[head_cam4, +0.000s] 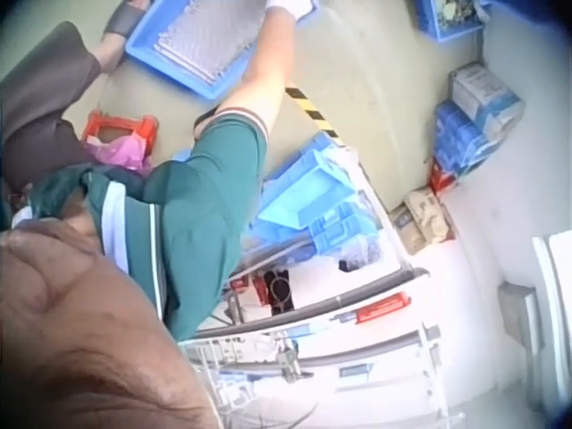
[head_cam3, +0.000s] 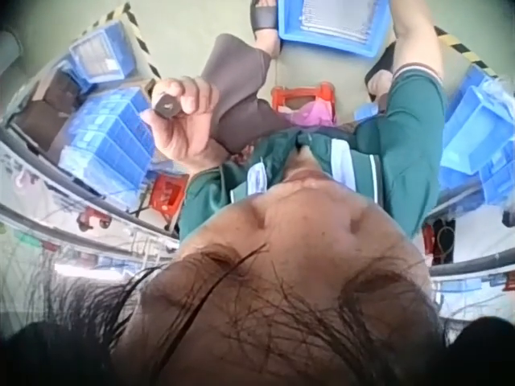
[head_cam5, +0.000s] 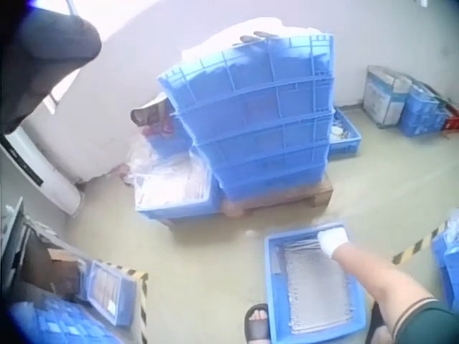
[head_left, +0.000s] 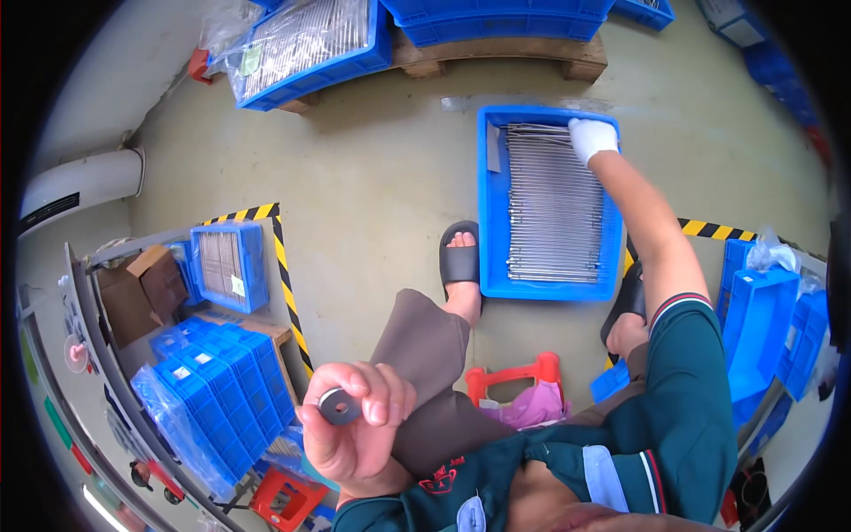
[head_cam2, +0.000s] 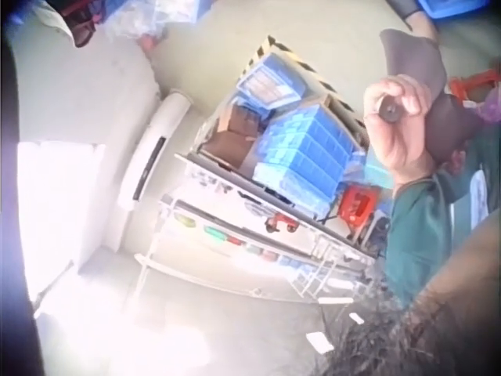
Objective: Inspecting and sorting metal rods using a ring gauge.
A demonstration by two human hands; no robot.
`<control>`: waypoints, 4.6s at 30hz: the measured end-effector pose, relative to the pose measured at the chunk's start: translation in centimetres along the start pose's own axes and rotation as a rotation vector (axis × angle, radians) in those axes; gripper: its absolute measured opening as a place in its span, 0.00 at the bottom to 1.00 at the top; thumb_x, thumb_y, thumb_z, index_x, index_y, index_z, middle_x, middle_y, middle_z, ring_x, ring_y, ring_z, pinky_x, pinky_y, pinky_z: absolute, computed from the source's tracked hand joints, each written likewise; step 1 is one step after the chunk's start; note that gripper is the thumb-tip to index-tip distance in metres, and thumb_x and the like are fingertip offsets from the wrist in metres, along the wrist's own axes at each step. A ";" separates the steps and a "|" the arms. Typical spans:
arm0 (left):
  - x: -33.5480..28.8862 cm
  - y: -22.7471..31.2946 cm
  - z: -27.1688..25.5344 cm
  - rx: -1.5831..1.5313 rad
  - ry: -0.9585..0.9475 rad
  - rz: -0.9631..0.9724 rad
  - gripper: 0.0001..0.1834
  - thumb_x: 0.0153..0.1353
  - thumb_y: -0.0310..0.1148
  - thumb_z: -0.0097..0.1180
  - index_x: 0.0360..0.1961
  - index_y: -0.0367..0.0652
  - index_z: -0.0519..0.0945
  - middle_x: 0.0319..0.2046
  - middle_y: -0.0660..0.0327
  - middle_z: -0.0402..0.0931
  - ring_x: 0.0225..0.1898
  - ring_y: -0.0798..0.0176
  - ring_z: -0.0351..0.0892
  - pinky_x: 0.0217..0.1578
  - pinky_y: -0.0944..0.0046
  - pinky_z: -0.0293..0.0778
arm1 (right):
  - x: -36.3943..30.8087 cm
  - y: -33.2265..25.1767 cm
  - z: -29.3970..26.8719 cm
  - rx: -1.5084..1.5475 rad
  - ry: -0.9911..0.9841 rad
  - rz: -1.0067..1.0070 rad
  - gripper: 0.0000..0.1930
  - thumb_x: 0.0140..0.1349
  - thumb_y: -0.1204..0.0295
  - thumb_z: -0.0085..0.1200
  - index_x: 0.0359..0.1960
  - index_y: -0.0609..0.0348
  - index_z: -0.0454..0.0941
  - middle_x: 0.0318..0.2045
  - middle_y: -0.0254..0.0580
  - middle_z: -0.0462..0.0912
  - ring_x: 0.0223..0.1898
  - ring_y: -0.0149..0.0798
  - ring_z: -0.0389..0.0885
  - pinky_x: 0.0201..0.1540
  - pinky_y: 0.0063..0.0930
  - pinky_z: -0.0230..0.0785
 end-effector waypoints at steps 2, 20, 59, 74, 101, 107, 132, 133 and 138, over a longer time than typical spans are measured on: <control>-0.2 -0.2 0.2 -0.012 -0.025 -0.004 0.24 0.65 0.51 0.45 0.42 0.36 0.71 0.28 0.57 0.72 0.28 0.63 0.68 0.29 0.63 0.61 | -1.2 1.0 1.6 0.111 -0.057 0.097 0.14 0.64 0.71 0.37 0.39 0.60 0.78 0.37 0.52 0.82 0.39 0.51 0.81 0.42 0.46 0.72; 0.2 -0.9 0.9 0.093 0.004 -0.038 0.24 0.65 0.52 0.45 0.42 0.38 0.71 0.26 0.61 0.71 0.26 0.67 0.64 0.26 0.67 0.58 | -4.0 -2.6 5.6 0.193 -0.328 0.086 0.16 0.57 0.71 0.42 0.44 0.56 0.77 0.40 0.52 0.81 0.43 0.50 0.80 0.45 0.42 0.72; 0.6 -3.7 4.8 -0.062 -0.212 -0.069 0.18 0.64 0.46 0.51 0.40 0.40 0.76 0.30 0.63 0.76 0.32 0.68 0.73 0.35 0.69 0.69 | -25.5 -0.9 -8.5 0.163 -0.334 0.123 0.23 0.61 0.51 0.45 0.39 0.60 0.76 0.38 0.54 0.80 0.43 0.54 0.77 0.48 0.41 0.68; 1.7 -7.7 6.6 0.109 -0.128 -0.073 0.17 0.61 0.48 0.54 0.38 0.45 0.76 0.29 0.65 0.76 0.33 0.69 0.73 0.35 0.67 0.66 | -40.0 -0.4 -23.3 1.649 0.171 0.272 0.16 0.65 0.58 0.48 0.30 0.59 0.75 0.15 0.29 0.72 0.10 0.19 0.58 0.13 0.16 0.48; 1.0 -8.9 10.1 0.313 -0.440 -0.013 0.18 0.62 0.40 0.55 0.43 0.35 0.77 0.31 0.58 0.80 0.32 0.67 0.78 0.35 0.69 0.72 | -42.1 1.0 -27.7 0.838 0.583 0.012 0.12 0.58 0.61 0.56 0.30 0.57 0.75 0.21 0.50 0.78 0.26 0.53 0.77 0.28 0.39 0.68; 0.7 -8.3 10.2 0.479 -0.414 0.046 0.15 0.59 0.31 0.57 0.45 0.34 0.77 0.36 0.55 0.81 0.35 0.65 0.79 0.40 0.66 0.73 | -43.5 0.4 -29.0 0.697 0.719 -0.028 0.10 0.58 0.62 0.56 0.30 0.55 0.75 0.21 0.48 0.78 0.25 0.52 0.77 0.27 0.39 0.68; -0.9 -5.5 10.6 0.630 -0.571 0.192 0.14 0.61 0.27 0.54 0.45 0.30 0.75 0.35 0.58 0.78 0.38 0.65 0.78 0.43 0.66 0.72 | -40.8 -1.4 -24.8 1.142 0.289 -0.020 0.12 0.60 0.61 0.53 0.33 0.58 0.76 0.21 0.48 0.76 0.24 0.48 0.76 0.29 0.36 0.66; -1.0 -5.5 10.5 0.633 -0.566 0.197 0.14 0.61 0.27 0.54 0.45 0.30 0.75 0.35 0.58 0.78 0.38 0.65 0.78 0.43 0.66 0.72 | -41.3 -1.2 -26.1 0.973 0.402 -0.012 0.12 0.60 0.61 0.52 0.31 0.57 0.75 0.21 0.48 0.76 0.25 0.50 0.76 0.29 0.39 0.67; -0.6 -4.9 9.8 0.662 -0.470 0.224 0.13 0.61 0.29 0.54 0.45 0.32 0.75 0.34 0.60 0.79 0.37 0.67 0.77 0.42 0.70 0.71 | -42.1 -1.2 -28.4 0.811 0.536 -0.054 0.12 0.59 0.62 0.55 0.32 0.58 0.75 0.21 0.51 0.76 0.26 0.53 0.76 0.29 0.38 0.67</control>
Point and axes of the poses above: each hand's wrist, its own x-axis towards the middle knuckle, its own z-axis out of the palm, y = z × x, the point moved 10 cm from there along x, towards the middle knuckle
